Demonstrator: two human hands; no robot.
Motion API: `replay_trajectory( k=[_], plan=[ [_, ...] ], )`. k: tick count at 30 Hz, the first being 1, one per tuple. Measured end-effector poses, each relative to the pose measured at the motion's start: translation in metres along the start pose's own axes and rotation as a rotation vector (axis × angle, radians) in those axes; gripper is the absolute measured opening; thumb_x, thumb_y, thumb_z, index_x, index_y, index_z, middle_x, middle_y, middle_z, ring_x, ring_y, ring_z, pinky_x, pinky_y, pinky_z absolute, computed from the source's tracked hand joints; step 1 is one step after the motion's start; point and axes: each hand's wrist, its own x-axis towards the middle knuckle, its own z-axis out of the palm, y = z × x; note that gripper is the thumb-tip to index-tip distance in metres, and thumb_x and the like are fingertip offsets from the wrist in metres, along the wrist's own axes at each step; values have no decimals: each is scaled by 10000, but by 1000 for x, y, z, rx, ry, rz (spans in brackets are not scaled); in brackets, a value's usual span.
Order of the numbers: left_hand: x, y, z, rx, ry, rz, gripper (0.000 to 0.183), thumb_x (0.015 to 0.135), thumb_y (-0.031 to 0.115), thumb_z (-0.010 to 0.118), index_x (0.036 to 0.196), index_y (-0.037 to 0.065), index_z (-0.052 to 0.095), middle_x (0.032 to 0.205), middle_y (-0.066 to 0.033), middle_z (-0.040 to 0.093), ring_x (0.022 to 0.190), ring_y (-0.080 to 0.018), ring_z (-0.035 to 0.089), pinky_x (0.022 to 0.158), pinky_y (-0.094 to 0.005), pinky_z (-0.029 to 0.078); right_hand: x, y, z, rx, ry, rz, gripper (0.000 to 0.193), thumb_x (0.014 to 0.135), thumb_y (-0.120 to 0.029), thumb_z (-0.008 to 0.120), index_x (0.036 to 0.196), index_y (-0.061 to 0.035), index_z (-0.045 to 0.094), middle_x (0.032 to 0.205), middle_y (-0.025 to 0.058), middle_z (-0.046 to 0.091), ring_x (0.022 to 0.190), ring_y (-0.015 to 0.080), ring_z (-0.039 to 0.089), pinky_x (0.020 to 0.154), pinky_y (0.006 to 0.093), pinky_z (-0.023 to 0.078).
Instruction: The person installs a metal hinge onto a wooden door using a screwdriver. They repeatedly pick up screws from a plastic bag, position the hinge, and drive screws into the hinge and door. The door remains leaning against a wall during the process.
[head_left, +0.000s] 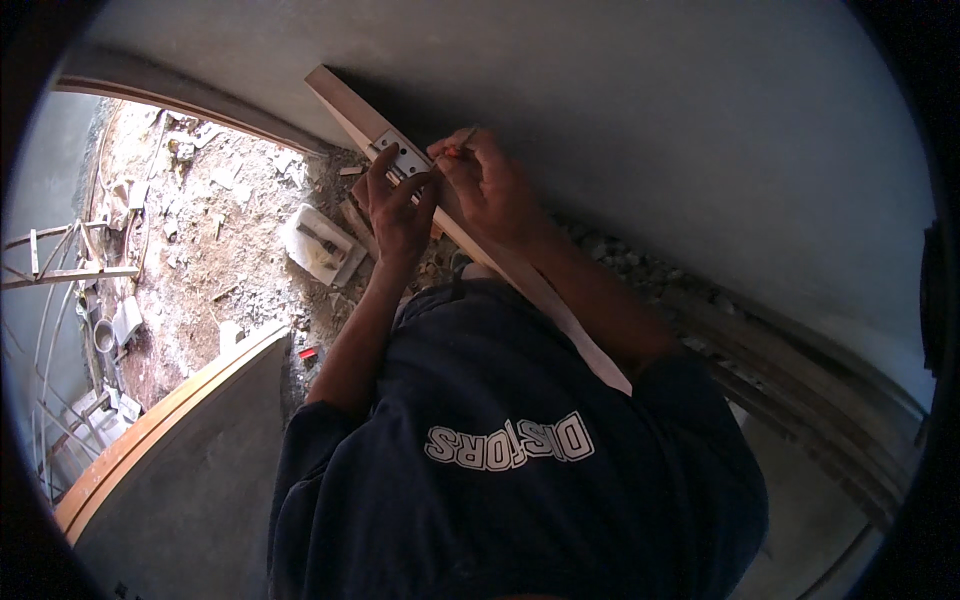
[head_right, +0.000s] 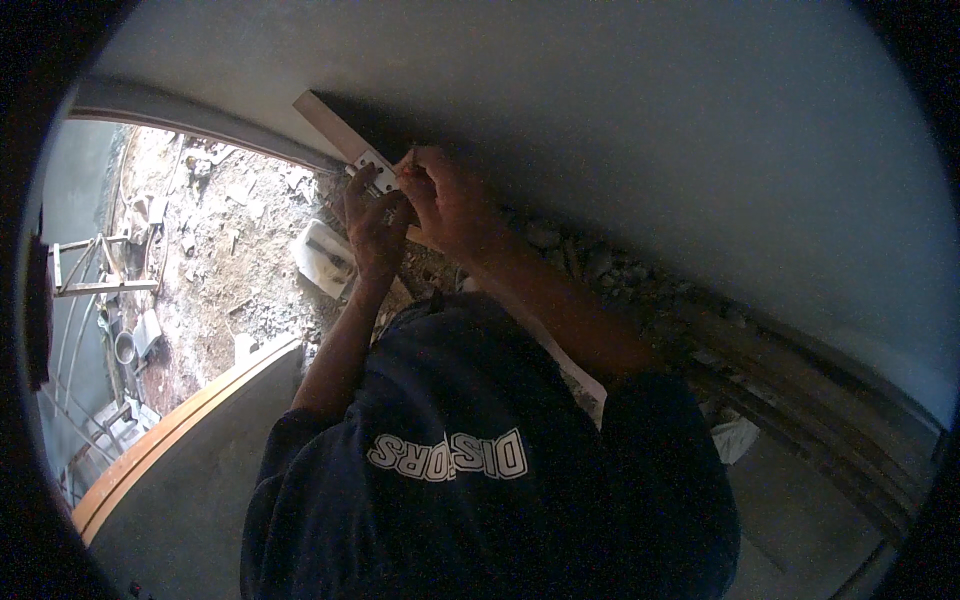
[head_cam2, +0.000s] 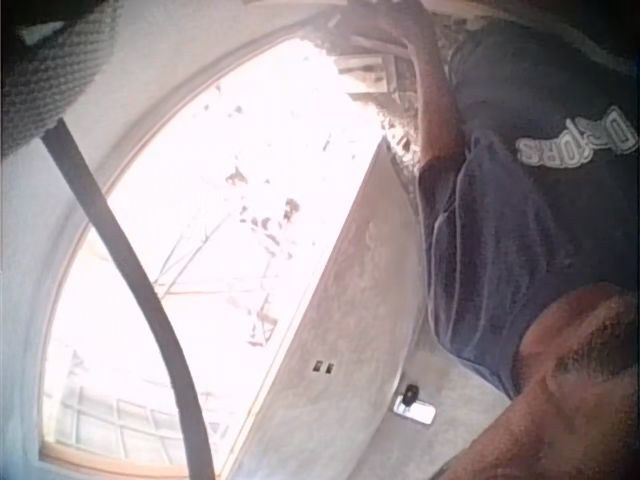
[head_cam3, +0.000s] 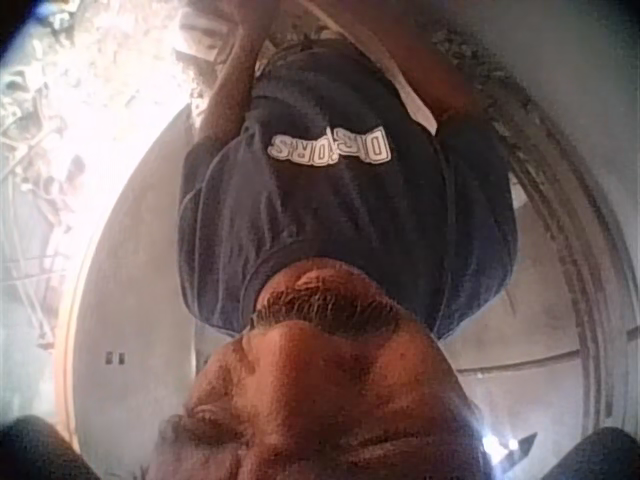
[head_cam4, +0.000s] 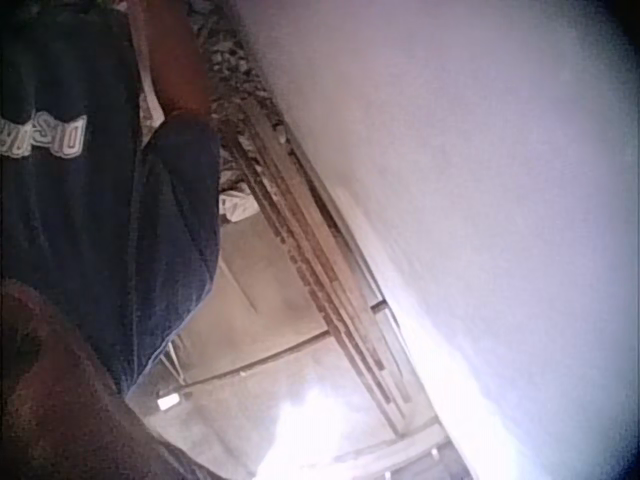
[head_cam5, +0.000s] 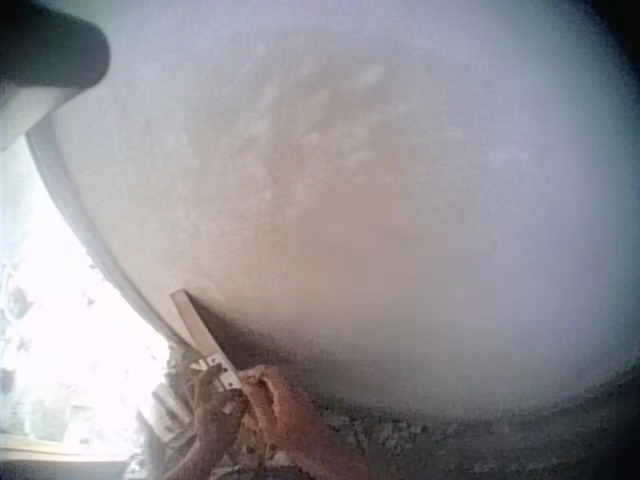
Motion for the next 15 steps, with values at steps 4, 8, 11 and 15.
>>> replay_trajectory(
  k=[4, 8, 11, 15],
  plan=[
    [2, -3, 4, -33, 34, 24, 164, 757, 128, 820, 918, 139, 793, 1412, -103, 544, 1231, -347, 455, 1045, -456, 369, -4, 2, 5, 160, 102, -155, 171, 1032, -71, 559, 1197, -67, 514, 1172, 192, 673, 1039, 194, 672, 900, 342, 549],
    [1, -3, 3, -18, 28, 37, 170, 755, 117, 817, 922, 136, 792, 1411, -112, 544, 1234, -350, 454, 1041, -456, 370, -8, 2, 4, -98, -49, 25, 171, 1032, -77, 551, 1195, -44, 512, 1162, 192, 679, 1038, 202, 680, 904, 346, 549],
    [-1, -3, -1, -5, 19, 46, 182, 767, 123, 815, 946, 113, 783, 1419, -132, 544, 1264, -352, 461, 1060, -468, 358, -7, -2, 4, 28, 13, -101, 168, 1034, -74, 541, 1189, -25, 503, 1177, 194, 672, 1031, 204, 681, 910, 351, 549],
    [1, -2, -1, -14, 18, 25, 188, 790, 127, 811, 961, 64, 767, 1436, -160, 545, 1322, -351, 470, 1091, -495, 341, -5, -1, 5, 35, -33, -4, 165, 1038, -81, 534, 1185, -11, 506, 1196, 213, 663, 1055, 227, 677, 932, 363, 545]
  ],
)
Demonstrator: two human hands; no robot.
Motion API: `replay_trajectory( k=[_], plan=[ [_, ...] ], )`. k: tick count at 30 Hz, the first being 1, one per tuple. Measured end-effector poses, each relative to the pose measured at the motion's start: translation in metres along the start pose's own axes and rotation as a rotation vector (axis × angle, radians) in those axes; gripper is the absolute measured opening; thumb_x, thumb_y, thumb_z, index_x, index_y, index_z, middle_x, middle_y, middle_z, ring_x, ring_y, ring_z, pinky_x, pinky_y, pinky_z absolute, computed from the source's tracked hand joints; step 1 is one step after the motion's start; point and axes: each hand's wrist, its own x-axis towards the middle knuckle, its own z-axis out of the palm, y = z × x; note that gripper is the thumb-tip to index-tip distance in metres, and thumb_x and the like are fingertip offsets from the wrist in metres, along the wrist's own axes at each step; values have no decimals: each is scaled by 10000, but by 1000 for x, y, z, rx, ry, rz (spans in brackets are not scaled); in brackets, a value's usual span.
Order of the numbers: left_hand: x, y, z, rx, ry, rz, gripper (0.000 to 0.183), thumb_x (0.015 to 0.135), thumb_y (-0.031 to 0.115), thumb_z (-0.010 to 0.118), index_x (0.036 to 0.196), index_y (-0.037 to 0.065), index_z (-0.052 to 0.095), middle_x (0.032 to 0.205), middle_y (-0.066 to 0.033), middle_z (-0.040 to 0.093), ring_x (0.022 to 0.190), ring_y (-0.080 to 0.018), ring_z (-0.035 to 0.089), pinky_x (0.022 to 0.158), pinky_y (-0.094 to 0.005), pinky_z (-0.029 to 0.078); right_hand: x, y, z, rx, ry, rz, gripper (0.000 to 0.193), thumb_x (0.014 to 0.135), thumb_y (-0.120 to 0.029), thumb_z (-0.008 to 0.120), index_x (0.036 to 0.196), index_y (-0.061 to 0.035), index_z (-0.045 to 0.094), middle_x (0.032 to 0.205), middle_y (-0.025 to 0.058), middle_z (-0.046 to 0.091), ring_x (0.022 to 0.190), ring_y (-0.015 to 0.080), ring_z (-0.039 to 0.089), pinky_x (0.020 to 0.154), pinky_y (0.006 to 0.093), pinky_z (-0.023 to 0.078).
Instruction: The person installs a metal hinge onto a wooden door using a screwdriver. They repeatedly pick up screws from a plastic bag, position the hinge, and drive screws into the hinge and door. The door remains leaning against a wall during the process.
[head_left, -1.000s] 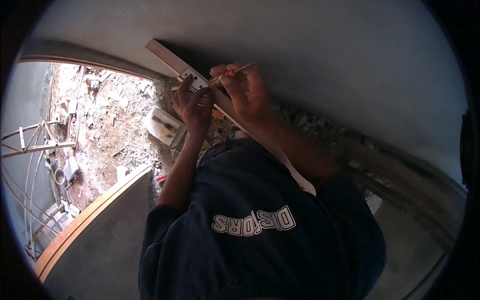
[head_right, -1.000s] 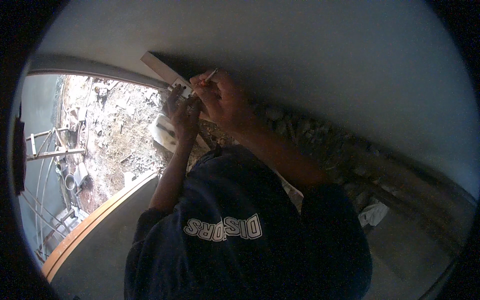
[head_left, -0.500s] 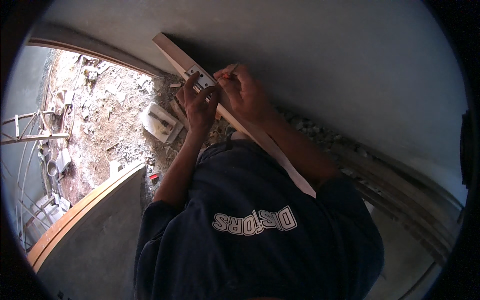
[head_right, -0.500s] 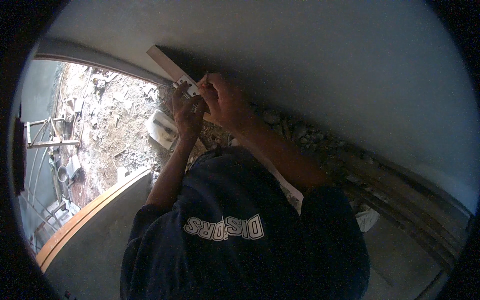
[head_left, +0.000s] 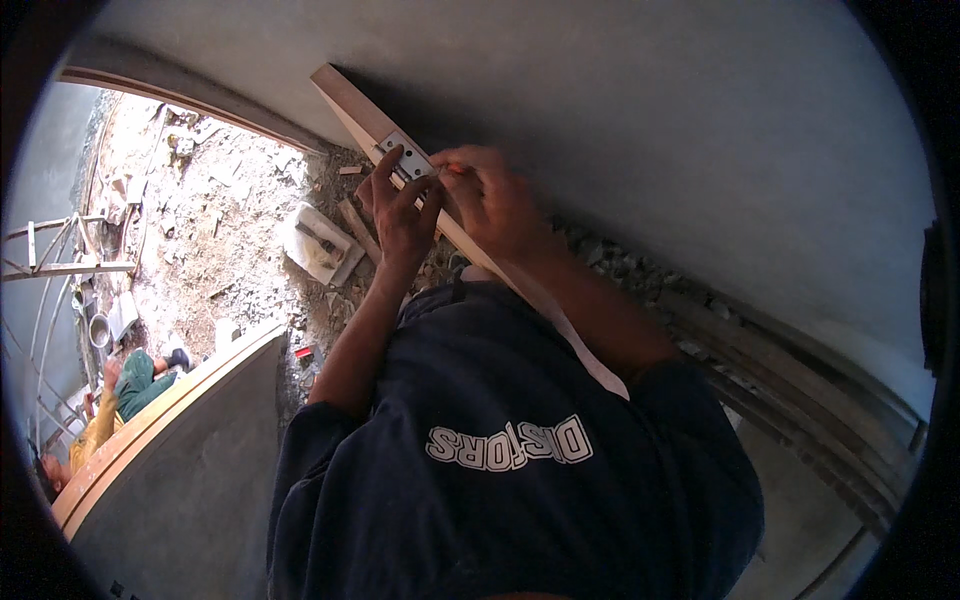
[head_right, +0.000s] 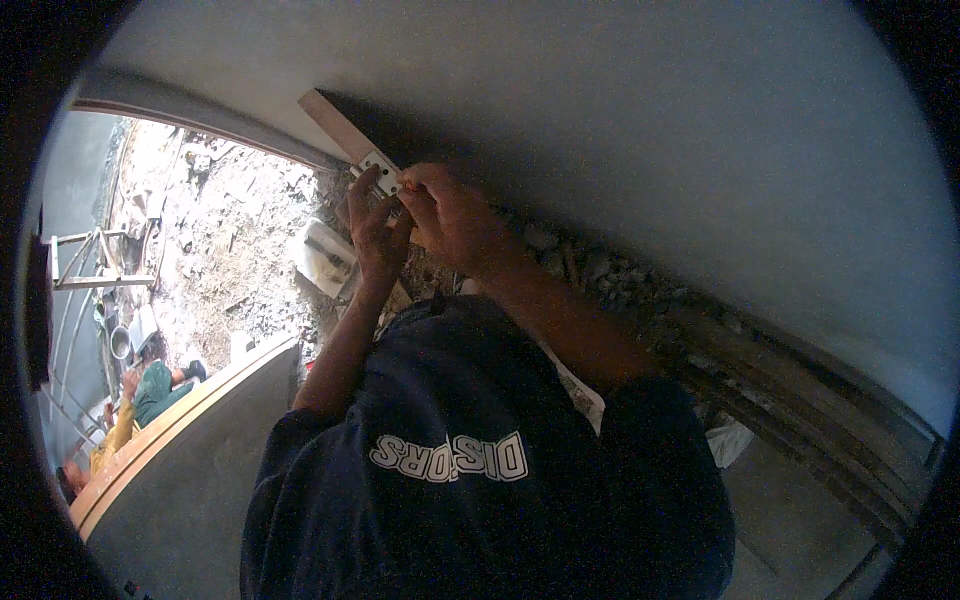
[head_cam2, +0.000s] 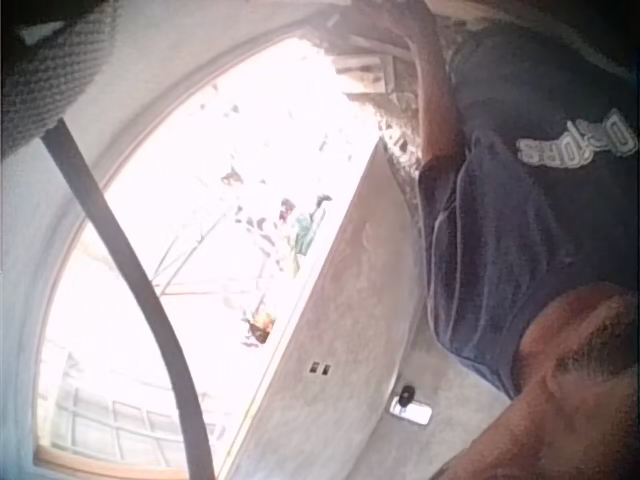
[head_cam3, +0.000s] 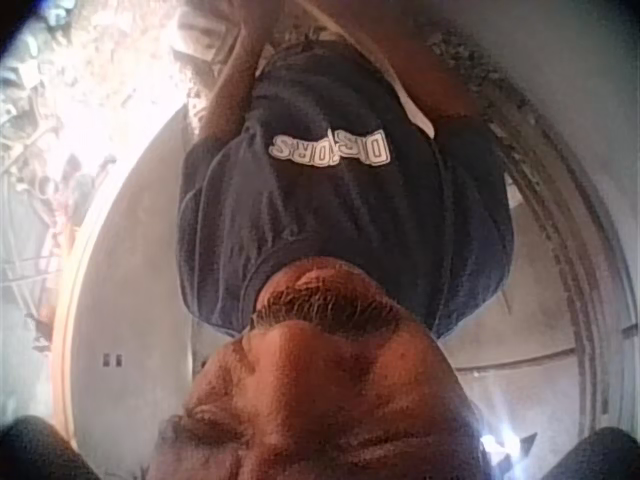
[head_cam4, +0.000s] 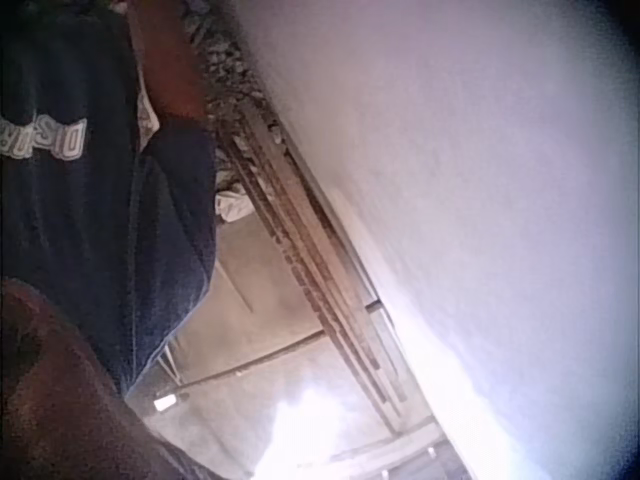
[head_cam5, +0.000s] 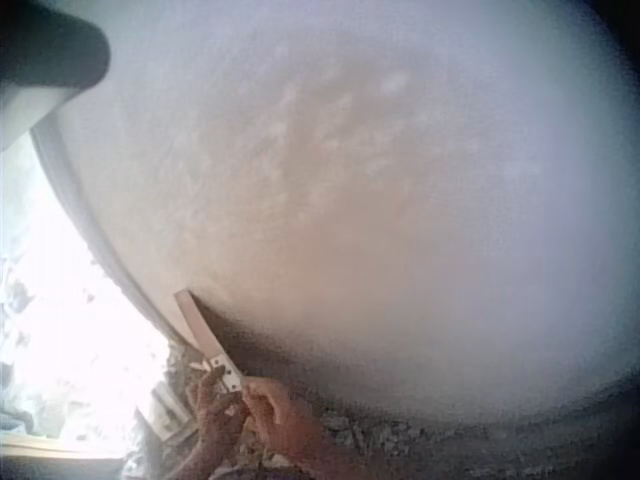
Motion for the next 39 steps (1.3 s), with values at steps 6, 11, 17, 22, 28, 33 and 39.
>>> replay_trajectory(
  k=[6, 11, 17, 22, 28, 33, 39],
  plan=[
    [-3, -3, 2, -5, 6, -9, 171, 770, 125, 818, 939, 115, 788, 1432, -131, 532, 1273, -357, 462, 1062, -472, 349, -4, 1, 0, 8, 48, -141, 169, 1055, -90, 503, 1204, -10, 505, 1195, 231, 661, 1085, 248, 674, 935, 351, 549],
    [2, -5, 6, 13, 23, 14, 172, 764, 125, 818, 934, 142, 800, 1420, -118, 531, 1253, -358, 453, 1047, -458, 361, -1, 7, 1, -10, 41, -37, 172, 1054, -83, 511, 1214, -20, 519, 1218, 208, 655, 1078, 215, 673, 925, 315, 548],
    [-1, -1, 1, 18, 13, -5, 158, 766, 127, 821, 923, 136, 806, 1406, -127, 544, 1246, -357, 462, 1048, -460, 365, -4, 3, 0, -162, 18, -76, 149, 1048, -81, 533, 1188, -41, 502, 1232, 185, 656, 1076, 185, 674, 932, 297, 535],
    [3, 1, 0, -6, 11, -1, 155, 773, 129, 821, 927, 122, 805, 1415, -130, 540, 1245, -356, 466, 1055, -462, 360, -1, 5, 0, 67, 93, -183, 142, 1047, -84, 537, 1180, -54, 497, 1235, 188, 654, 1089, 182, 664, 934, 311, 535],
    [3, -1, 1, 27, 9, 17, 167, 771, 128, 823, 937, 130, 805, 1422, -128, 536, 1253, -358, 461, 1060, -460, 354, -2, 9, 4, 196, 100, -133, 159, 1058, -132, 536, 1194, -53, 520, 1204, 163, 674, 1094, 177, 658, 918, 332, 541],
    [-4, -3, 0, 23, -12, -12, 162, 772, 130, 822, 933, 132, 807, 1424, -118, 528, 1264, -359, 459, 1067, -471, 353, -5, 0, -2, -142, -4, -32, 186, 1068, -135, 506, 1222, -34, 484, 1195, 205, 661, 1097, 236, 661, 943, 377, 546],
    [-3, 4, -6, -50, -9, -91, 406, 746, 190, 862, 1124, 107, 739, 1446, -169, 507, 1311, -381, 469, 1086, -506, 367, -7, 0, -10, 229, 157, -114, 198, 1074, -137, 485, 1235, -42, 419, 1188, 245, 644, 1102, 296, 662, 978, 441, 555]
  ],
)
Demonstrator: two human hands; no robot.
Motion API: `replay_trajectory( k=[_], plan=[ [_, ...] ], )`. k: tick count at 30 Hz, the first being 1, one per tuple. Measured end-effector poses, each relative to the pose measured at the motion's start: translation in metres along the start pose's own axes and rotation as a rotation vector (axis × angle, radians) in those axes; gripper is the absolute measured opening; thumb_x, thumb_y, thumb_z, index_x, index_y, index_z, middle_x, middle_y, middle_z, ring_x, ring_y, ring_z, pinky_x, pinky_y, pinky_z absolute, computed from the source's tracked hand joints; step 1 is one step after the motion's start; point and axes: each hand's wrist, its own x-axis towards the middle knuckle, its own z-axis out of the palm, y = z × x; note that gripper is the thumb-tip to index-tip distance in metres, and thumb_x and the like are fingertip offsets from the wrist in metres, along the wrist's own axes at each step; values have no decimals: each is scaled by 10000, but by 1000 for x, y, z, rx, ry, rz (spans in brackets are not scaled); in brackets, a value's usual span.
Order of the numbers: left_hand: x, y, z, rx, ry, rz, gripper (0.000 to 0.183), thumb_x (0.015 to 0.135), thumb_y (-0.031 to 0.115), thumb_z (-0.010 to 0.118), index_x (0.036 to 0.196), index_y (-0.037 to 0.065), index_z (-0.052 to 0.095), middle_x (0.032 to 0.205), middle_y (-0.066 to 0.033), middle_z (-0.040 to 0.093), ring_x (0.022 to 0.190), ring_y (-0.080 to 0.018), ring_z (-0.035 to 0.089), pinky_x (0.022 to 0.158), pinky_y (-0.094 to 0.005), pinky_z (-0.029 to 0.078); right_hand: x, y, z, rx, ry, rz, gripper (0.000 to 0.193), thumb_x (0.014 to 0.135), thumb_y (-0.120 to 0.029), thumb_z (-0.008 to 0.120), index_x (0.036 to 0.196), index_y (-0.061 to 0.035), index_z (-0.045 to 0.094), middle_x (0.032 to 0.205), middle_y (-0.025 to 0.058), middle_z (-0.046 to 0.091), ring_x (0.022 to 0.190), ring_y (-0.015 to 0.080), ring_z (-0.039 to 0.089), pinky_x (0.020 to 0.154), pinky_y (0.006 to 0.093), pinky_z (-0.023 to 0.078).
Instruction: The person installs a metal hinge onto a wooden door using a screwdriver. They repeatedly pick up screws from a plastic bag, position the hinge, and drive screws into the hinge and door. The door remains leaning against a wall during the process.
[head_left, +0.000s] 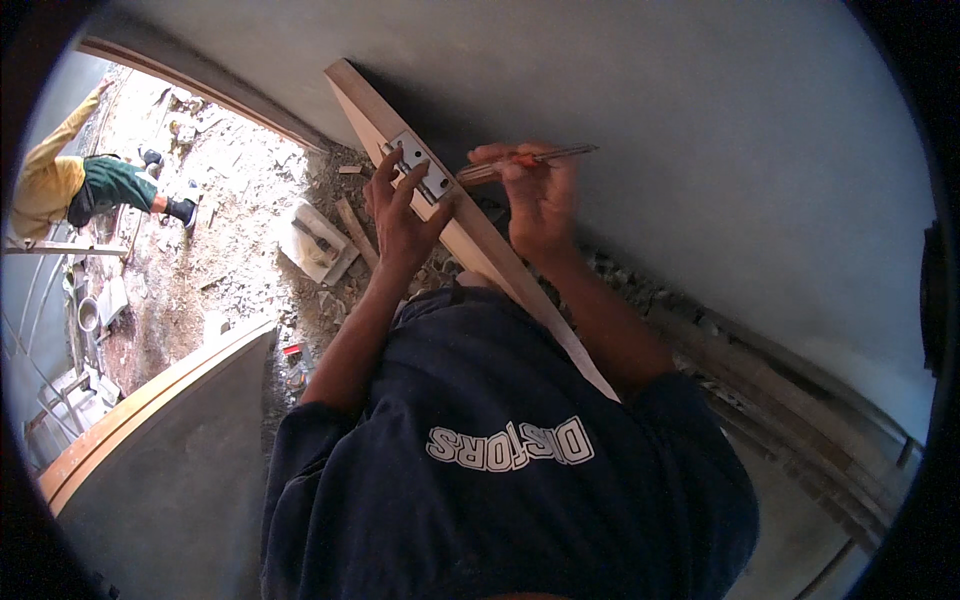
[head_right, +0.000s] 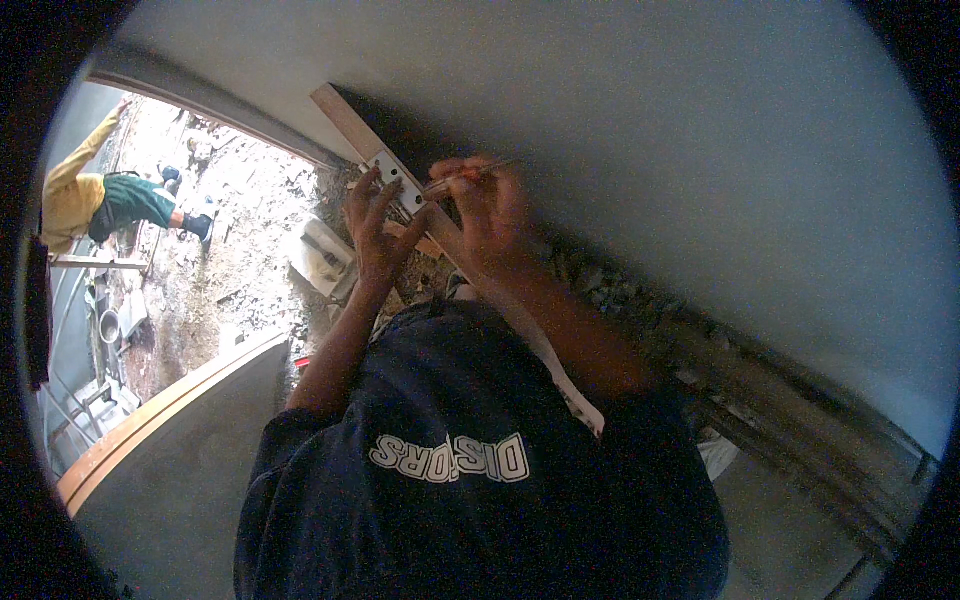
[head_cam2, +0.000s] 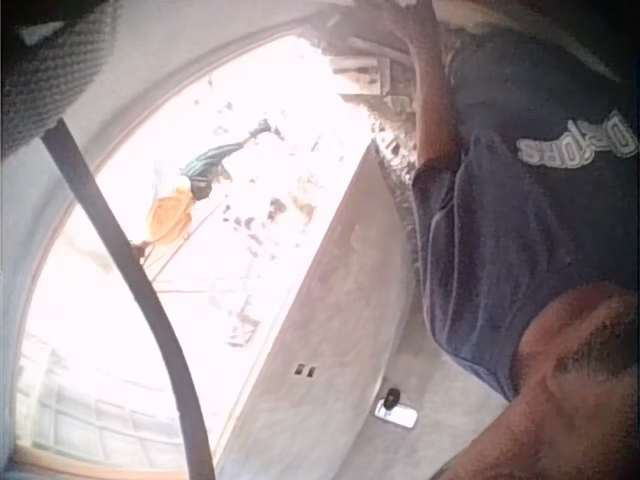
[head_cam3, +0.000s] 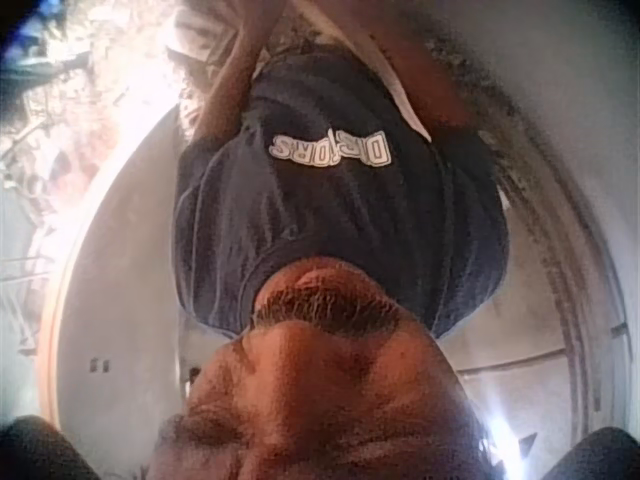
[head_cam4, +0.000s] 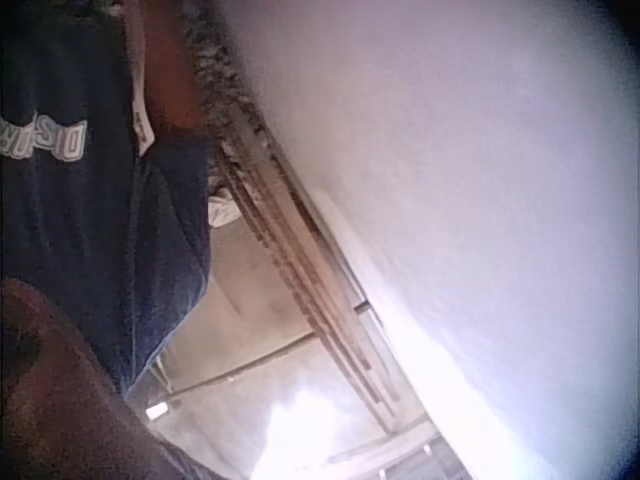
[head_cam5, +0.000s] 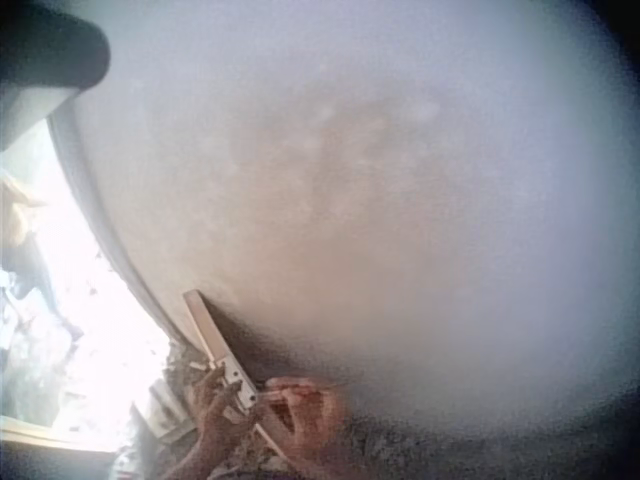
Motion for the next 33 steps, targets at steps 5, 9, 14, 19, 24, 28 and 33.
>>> replay_trajectory(
  k=[5, 9, 14, 19, 24, 28, 33],
  plan=[
    [-7, -3, -5, -60, 0, 18, 555, 725, 223, 878, 1234, 118, 682, 1460, -187, 480, 1343, -389, 446, 1091, -519, 366, -2, 4, -18, 18, 34, 23, 194, 1070, -132, 492, 1221, -39, 412, 1165, 222, 655, 1094, 280, 659, 970, 446, 547],
    [-6, -10, -1, -11, 20, 59, 413, 738, 206, 845, 1134, 152, 740, 1486, -154, 451, 1350, -369, 410, 1089, -515, 326, -4, 9, -13, 44, 75, 37, 163, 1060, -118, 516, 1182, -22, 465, 1122, 179, 682, 1063, 238, 659, 970, 393, 506],
    [1, -2, 2, 54, -3, 62, 223, 784, 172, 810, 1006, 161, 789, 1528, -141, 424, 1370, -367, 389, 1113, -521, 264, -4, 19, -17, -89, 1, -18, 175, 1073, -103, 470, 1218, -51, 388, 1145, 234, 657, 1084, 303, 681, 911, 450, 597],
    [2, 0, 4, 72, -32, 35, 164, 811, 142, 781, 975, 151, 784, 1542, -147, 410, 1401, -376, 365, 1129, -521, 247, -5, 20, -16, -54, 29, 16, 180, 1072, -107, 472, 1219, -47, 386, 1124, 227, 665, 1073, 290, 686, 896, 440, 605],
    [-1, 1, 14, 5, 42, -44, 114, 825, 107, 749, 938, 107, 761, 1545, -176, 402, 1407, -391, 364, 1135, -522, 258, -8, 21, -18, -34, 60, 20, 181, 1068, -103, 480, 1219, -47, 396, 1128, 219, 663, 1064, 280, 687, 882, 437, 616],
    [-2, 1, 16, 20, 31, -17, 102, 835, 76, 729, 935, 71, 746, 1543, -190, 408, 1401, -398, 372, 1134, -509, 279, -12, 23, -18, 31, 99, 28, 180, 1066, -96, 484, 1219, -47, 403, 1135, 209, 662, 1062, 276, 685, 882, 437, 618],
    [1, 0, 14, -7, 17, 27, 95, 849, 57, 717, 941, 60, 743, 1562, -199, 396, 1376, -401, 387, 1121, -499, 299, -16, 24, -22, 24, 120, 71, 176, 1067, -95, 481, 1221, -49, 408, 1142, 201, 661, 1070, 271, 681, 893, 445, 611]
  ],
)
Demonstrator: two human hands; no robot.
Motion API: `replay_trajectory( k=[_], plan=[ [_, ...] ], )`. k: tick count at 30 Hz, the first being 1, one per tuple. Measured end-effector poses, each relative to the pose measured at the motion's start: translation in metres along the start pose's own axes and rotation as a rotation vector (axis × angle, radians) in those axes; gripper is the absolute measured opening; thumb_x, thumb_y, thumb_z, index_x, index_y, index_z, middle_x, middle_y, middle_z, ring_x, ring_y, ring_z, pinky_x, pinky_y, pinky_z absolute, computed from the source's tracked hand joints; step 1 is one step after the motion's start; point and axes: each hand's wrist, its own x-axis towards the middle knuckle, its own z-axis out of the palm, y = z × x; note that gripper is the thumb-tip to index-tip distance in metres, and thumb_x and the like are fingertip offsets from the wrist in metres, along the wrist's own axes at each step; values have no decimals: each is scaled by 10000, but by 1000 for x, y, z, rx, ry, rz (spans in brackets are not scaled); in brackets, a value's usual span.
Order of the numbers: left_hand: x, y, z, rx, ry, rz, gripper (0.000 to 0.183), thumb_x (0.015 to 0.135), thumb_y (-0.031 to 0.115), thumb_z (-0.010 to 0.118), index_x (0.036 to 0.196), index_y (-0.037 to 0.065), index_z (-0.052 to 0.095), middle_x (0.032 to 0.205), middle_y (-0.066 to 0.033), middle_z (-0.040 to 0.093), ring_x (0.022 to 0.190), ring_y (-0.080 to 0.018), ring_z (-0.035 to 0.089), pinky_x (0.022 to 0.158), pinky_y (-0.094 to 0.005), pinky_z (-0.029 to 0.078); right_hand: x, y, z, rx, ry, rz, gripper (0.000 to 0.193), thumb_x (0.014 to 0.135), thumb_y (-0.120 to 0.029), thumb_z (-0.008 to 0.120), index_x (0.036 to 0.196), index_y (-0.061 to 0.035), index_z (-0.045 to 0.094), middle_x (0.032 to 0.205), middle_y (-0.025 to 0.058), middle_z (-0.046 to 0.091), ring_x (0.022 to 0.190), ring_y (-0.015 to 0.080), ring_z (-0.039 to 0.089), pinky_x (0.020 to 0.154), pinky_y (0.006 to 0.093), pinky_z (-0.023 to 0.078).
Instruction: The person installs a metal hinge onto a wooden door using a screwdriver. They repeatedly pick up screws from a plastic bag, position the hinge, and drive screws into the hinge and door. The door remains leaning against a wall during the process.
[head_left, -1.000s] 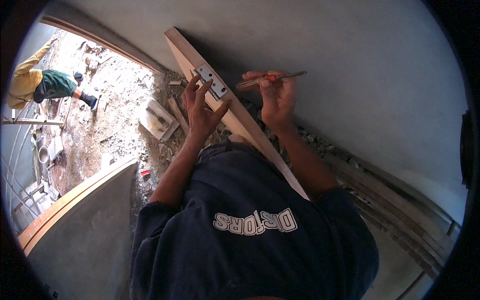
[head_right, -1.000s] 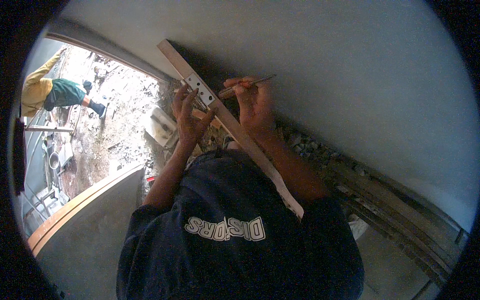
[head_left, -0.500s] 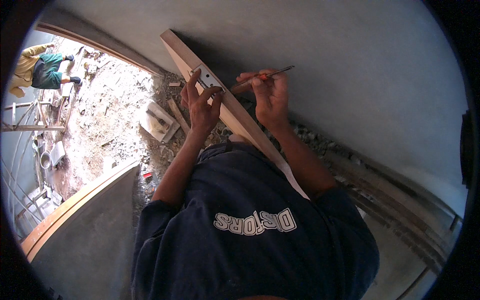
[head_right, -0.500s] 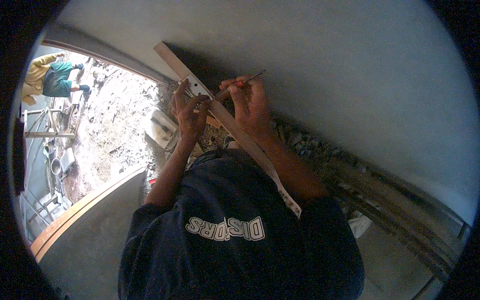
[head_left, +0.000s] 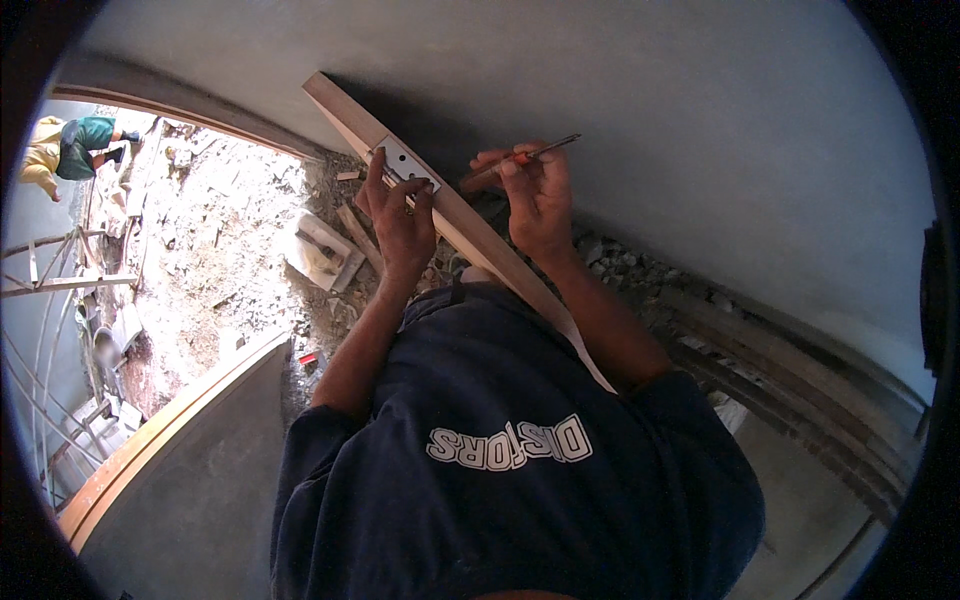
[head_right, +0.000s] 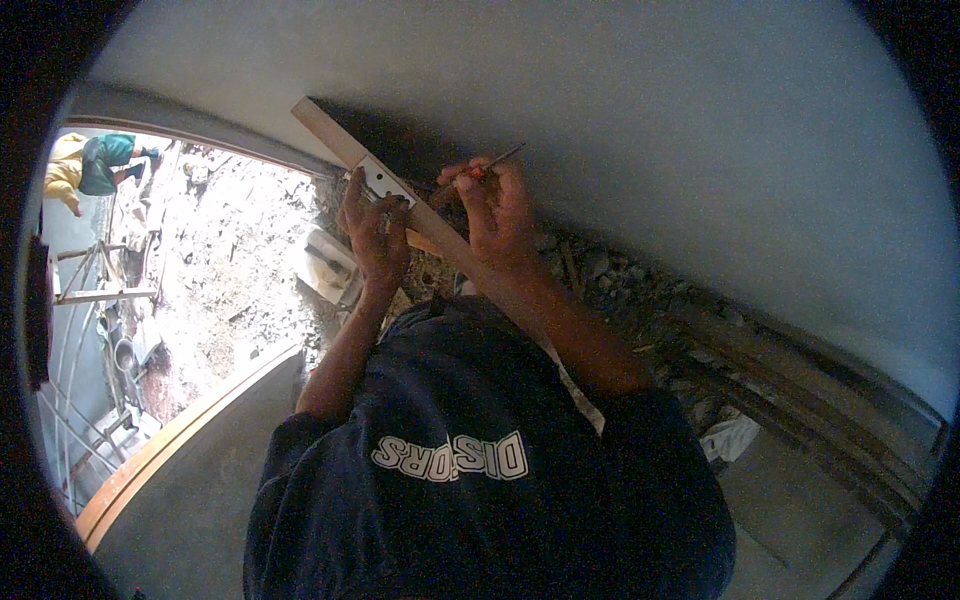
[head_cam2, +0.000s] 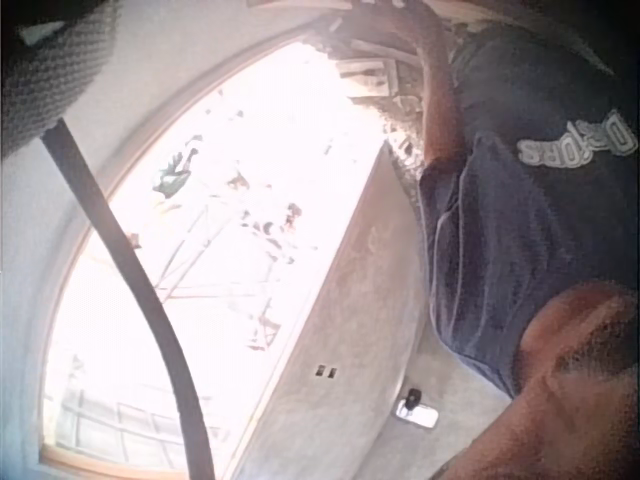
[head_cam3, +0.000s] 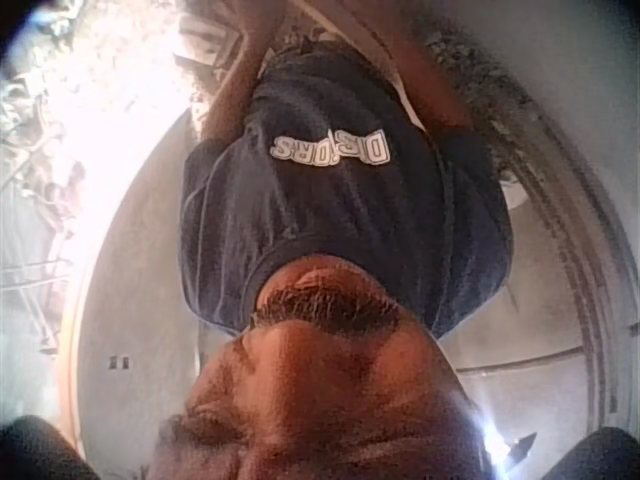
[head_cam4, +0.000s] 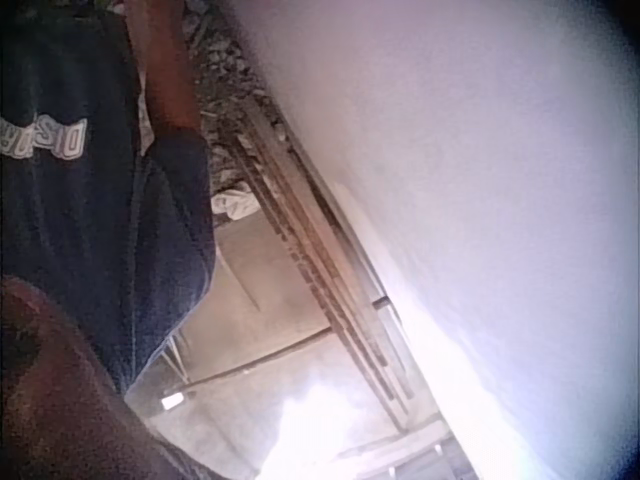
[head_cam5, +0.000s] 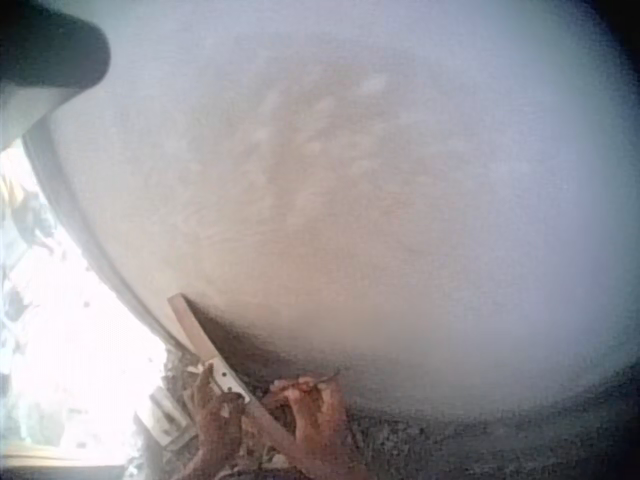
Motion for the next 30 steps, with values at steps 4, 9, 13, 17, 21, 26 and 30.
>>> replay_trajectory(
  k=[4, 9, 13, 17, 21, 26, 30],
  plan=[
    [-3, 1, 2, -11, 0, -59, 95, 852, 55, 721, 944, 54, 742, 1573, -207, 388, 1368, -403, 393, 1119, -500, 298, -5, -10, 5, 80, 99, 80, 180, 1057, -139, 527, 1188, -18, 501, 1093, 166, 682, 1038, 223, 661, 970, 385, 509],
    [-1, 0, -1, 61, 5, 54, 103, 859, 68, 726, 955, 38, 746, 1593, -217, 362, 1408, -407, 359, 1132, -512, 297, -6, -8, 1, 99, 107, 81, 155, 1054, -132, 534, 1154, -17, 503, 1083, 163, 681, 1039, 227, 664, 968, 391, 512],
    [1, -5, -5, 66, -3, -61, 114, 853, 99, 750, 951, 44, 767, 1619, -204, 329, 1435, -407, 322, 1148, -514, 292, -8, -5, -3, 70, 93, 69, 136, 1051, -116, 540, 1133, -15, 501, 1074, 160, 680, 1034, 229, 665, 962, 394, 515],
    [2, 1, -6, -1, -42, -170, 126, 867, 159, 759, 946, 65, 783, 1639, -164, 312, 1449, -407, 302, 1164, -512, 278, -8, 5, -9, 6, 16, -15, 138, 1067, -79, 471, 1186, -38, 413, 1118, 222, 662, 943, 286, 721, 850, 440, 618],
    [0, 1, -7, -17, -52, -205, 146, 886, 204, 753, 949, 77, 790, 1655, -141, 293, 1462, -406, 284, 1177, -506, 260, -9, 3, -9, -10, 36, 24, 135, 1071, -94, 471, 1180, -37, 416, 1106, 208, 670, 936, 275, 725, 850, 434, 612],
    [0, 1, -7, -37, -58, -224, 147, 889, 208, 751, 954, 85, 795, 1662, -136, 283, 1471, -402, 269, 1186, -501, 240, -10, 0, -9, -14, 41, 39, 133, 1075, -105, 468, 1179, -39, 418, 1108, 199, 673, 940, 274, 727, 854, 433, 607],
    [2, 2, -5, 32, -54, -178, 144, 888, 207, 749, 948, 85, 798, 1660, -135, 289, 1466, -397, 281, 1188, -498, 232, -9, 4, -13, 32, 31, 21, 127, 1072, -95, 467, 1176, -41, 417, 1106, 199, 671, 942, 274, 725, 860, 429, 609]
  ],
)
